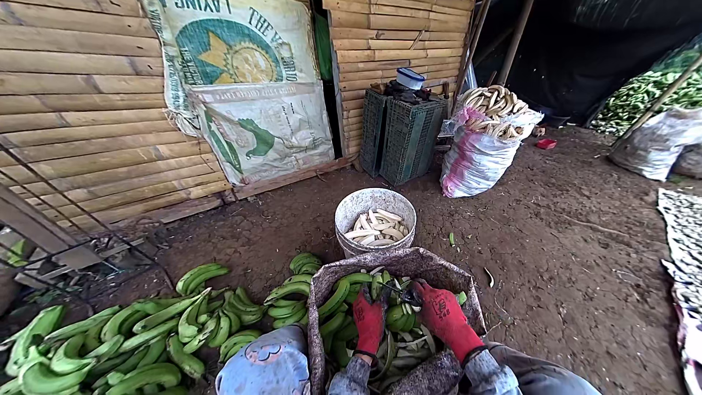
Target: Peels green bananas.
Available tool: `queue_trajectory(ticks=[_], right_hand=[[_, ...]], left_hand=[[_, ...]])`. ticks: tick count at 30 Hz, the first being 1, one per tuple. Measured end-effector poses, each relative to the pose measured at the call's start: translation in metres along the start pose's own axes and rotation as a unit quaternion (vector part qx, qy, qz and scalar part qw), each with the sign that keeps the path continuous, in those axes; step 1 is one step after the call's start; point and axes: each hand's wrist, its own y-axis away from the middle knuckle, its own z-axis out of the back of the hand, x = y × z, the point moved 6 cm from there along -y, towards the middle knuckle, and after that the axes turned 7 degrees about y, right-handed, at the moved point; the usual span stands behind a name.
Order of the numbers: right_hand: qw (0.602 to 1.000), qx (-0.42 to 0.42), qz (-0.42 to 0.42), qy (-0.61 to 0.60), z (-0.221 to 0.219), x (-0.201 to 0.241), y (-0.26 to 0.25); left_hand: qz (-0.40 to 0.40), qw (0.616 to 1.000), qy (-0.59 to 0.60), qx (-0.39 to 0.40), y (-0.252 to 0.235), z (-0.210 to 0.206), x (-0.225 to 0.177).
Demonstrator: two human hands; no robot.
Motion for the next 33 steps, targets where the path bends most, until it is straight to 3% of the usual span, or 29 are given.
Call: queue_trajectory(ticks=[3, 5, 9, 11, 13, 15, 17, 19, 20, 22, 23, 24, 26, 27, 28, 30, 33], right_hand=[[0.997, -0.007, -0.035, -0.065, 0.008, -0.013, 0.003], [0.994, -0.007, -0.052, -0.099, 0.002, -0.020, 0.004], [0.987, -0.030, -0.081, -0.137, -0.004, -0.027, -0.002], [0.981, -0.050, -0.111, -0.150, -0.001, -0.038, 0.000], [0.976, -0.058, -0.142, -0.155, 0.001, -0.053, 0.002], [0.974, -0.060, -0.162, -0.145, -0.002, -0.064, 0.004], [0.976, -0.048, -0.169, -0.126, -0.001, -0.065, 0.003], [0.979, -0.038, -0.164, -0.112, 0.004, -0.058, 0.002], [0.979, -0.041, -0.163, -0.114, 0.007, -0.056, 0.003], [0.972, -0.079, -0.160, -0.152, 0.014, -0.059, 0.007], [0.964, -0.117, -0.157, -0.182, 0.017, -0.062, 0.011], [0.952, -0.154, -0.154, -0.215, 0.022, -0.065, 0.015], [0.924, -0.203, -0.155, -0.283, 0.028, -0.067, 0.024], [0.912, -0.210, -0.162, -0.314, 0.024, -0.068, 0.026], [0.901, -0.204, -0.174, -0.340, 0.016, -0.069, 0.025], [0.892, -0.172, -0.186, -0.376, -0.003, -0.067, 0.019], [0.916, -0.085, -0.178, -0.348, -0.042, -0.059, 0.004]], left_hand=[[-0.050, 0.970, 0.197, -0.136, -0.010, 0.038, -0.033], [-0.081, 0.941, 0.281, -0.169, -0.029, 0.070, -0.061], [-0.130, 0.974, 0.173, -0.070, -0.031, 0.085, -0.094], [-0.134, 0.958, 0.217, -0.133, -0.020, 0.098, -0.080], [-0.164, 0.908, 0.301, -0.240, -0.019, 0.124, -0.067], [-0.197, 0.882, 0.326, -0.279, -0.017, 0.150, -0.069], [-0.195, 0.930, 0.247, -0.190, -0.021, 0.148, -0.076], [-0.149, 0.988, 0.009, -0.026, -0.028, 0.117, -0.059], [-0.105, 0.982, -0.147, 0.047, -0.028, 0.098, -0.045], [-0.034, 0.922, -0.363, 0.130, -0.019, 0.065, -0.021], [-0.043, 0.915, -0.382, 0.126, -0.013, 0.055, -0.016], [-0.073, 0.932, -0.338, 0.107, -0.006, 0.048, -0.019], [-0.161, 0.974, -0.129, 0.093, 0.010, 0.035, -0.031], [-0.213, 0.970, -0.063, 0.094, 0.015, 0.026, -0.034], [-0.276, 0.953, -0.077, 0.099, 0.019, 0.018, -0.038], [-0.341, 0.895, -0.253, 0.138, 0.020, 0.002, -0.045], [-0.224, 0.817, -0.441, 0.294, 0.011, -0.020, -0.025]])
